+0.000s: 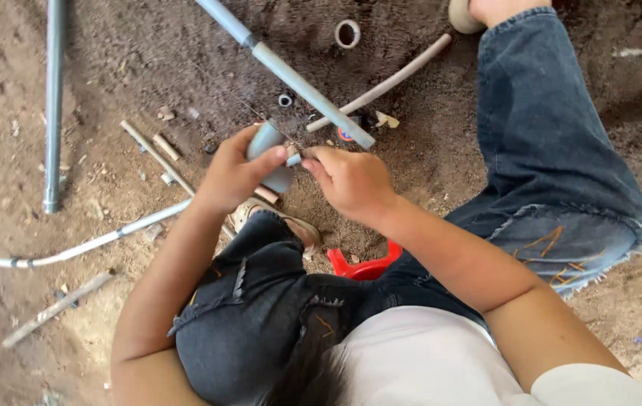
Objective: The person sits on a small red stool on the ground and assembles a plumbing system using PVC pipes and fittings. They connect a long pipe to a T-junction and then attach a smaller pipe to the side of the junction, using a saw to cut the pipe to size.
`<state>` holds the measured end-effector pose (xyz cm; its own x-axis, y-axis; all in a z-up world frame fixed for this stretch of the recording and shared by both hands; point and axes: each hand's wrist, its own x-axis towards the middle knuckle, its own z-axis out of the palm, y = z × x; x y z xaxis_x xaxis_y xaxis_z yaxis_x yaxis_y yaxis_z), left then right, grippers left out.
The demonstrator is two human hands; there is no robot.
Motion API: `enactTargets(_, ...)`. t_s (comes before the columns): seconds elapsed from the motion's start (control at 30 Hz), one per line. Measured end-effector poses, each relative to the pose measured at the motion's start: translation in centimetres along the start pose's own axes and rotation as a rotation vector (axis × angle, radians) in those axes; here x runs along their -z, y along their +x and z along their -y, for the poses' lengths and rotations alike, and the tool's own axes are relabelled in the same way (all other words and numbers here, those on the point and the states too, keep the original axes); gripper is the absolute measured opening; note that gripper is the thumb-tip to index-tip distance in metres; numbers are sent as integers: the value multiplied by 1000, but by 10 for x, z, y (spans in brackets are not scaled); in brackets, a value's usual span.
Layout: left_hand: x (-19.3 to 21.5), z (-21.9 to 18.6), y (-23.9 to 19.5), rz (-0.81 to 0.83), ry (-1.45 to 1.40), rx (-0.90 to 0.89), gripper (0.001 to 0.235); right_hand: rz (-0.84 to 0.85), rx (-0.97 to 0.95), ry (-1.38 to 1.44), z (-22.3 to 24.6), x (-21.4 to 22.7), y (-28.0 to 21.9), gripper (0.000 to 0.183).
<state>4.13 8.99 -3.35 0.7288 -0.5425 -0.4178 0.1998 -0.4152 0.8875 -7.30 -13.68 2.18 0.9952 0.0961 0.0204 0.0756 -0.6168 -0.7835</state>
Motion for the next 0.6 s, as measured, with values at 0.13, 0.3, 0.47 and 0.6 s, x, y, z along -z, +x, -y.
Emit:
enactTargets(0.13, -7, 0, -1, -33, 43, -19, 51, -4, 69, 21, -16, 1, -5, 38)
enactTargets(0.3, -29, -26, -7, -76, 135, -155, 50, -17, 87, -126, -26, 4, -9, 46)
enactTargets(0.47, -34, -19, -8, -118, 224, -208, 51, -42, 119, -167, -27, 0, -13, 45)
enactTargets(0.6, -29, -20, -5, -129, 356, -198, 54, -81, 141, -188, -39, -17, -22, 45)
